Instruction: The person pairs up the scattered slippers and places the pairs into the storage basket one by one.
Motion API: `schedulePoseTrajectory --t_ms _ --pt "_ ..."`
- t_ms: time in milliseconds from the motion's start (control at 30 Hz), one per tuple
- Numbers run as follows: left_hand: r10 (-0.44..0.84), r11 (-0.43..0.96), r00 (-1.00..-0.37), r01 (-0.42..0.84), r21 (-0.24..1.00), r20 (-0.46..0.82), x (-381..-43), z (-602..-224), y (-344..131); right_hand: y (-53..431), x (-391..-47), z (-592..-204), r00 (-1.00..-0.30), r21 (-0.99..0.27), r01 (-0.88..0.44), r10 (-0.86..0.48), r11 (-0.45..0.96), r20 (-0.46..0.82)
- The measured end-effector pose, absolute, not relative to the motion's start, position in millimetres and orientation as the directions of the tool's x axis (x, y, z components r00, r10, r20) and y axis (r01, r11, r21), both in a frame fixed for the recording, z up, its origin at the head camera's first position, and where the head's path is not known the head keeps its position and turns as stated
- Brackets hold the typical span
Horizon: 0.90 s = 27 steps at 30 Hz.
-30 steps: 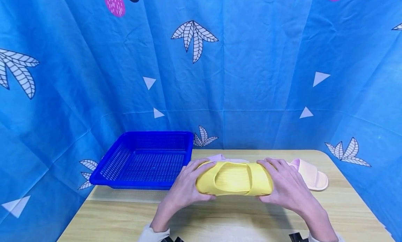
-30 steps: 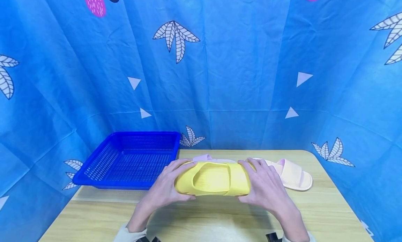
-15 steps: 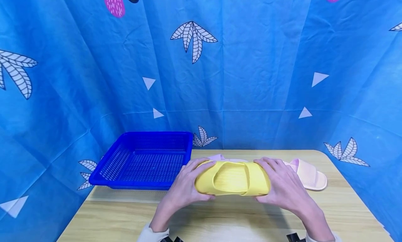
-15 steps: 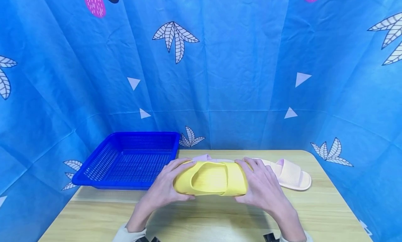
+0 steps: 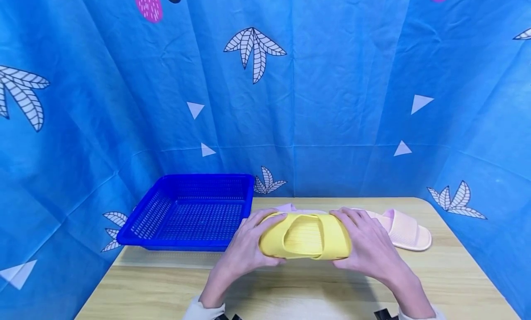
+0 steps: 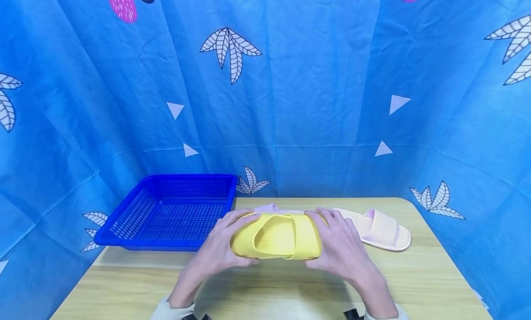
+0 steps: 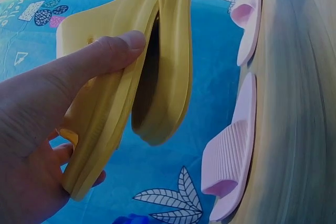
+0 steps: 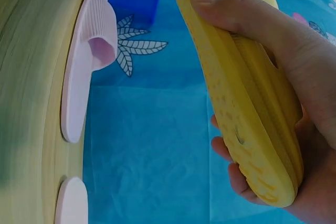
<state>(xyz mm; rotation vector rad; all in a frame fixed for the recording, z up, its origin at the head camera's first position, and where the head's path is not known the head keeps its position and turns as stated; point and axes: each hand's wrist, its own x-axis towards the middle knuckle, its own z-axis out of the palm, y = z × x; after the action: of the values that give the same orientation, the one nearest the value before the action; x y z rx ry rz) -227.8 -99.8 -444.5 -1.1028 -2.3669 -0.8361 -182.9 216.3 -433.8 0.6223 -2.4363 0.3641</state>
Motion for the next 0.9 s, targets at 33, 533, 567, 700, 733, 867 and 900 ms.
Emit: schedulePoseTrajectory --t_ms 33,533,567,700,733,867,900 --pt "0.547 0.509 -0.608 0.787 0.348 0.576 -228 -445 -99 215 -183 -434 -0.716 -0.111 -0.507 -0.345 0.855 0.607" --pt "0.538 0.507 -0.608 0.787 0.352 0.584 -227 -444 -98 210 -184 -436 -0.71 -0.103 -0.495 -0.333 0.863 0.621" --pt "0.536 0.503 -0.609 0.787 0.358 0.585 -227 -444 -98 209 -185 -436 -0.712 -0.105 -0.494 -0.332 0.863 0.619" --pt "0.541 0.501 -0.603 0.791 0.352 0.586 -226 -444 -95 207 -186 -438 -0.71 -0.096 -0.495 -0.338 0.864 0.618" --pt "0.541 0.5 -0.602 0.792 0.351 0.587 -226 -445 -95 206 -186 -439 -0.709 -0.095 -0.496 -0.339 0.863 0.619" --pt "0.53 0.508 -0.606 0.787 0.349 0.594 -226 -445 -94 204 -187 -440 -0.702 -0.099 -0.499 -0.334 0.861 0.629" --pt "0.527 0.506 -0.608 0.786 0.356 0.594 -226 -446 -94 203 -188 -440 -0.701 -0.1 -0.5 -0.334 0.86 0.631"
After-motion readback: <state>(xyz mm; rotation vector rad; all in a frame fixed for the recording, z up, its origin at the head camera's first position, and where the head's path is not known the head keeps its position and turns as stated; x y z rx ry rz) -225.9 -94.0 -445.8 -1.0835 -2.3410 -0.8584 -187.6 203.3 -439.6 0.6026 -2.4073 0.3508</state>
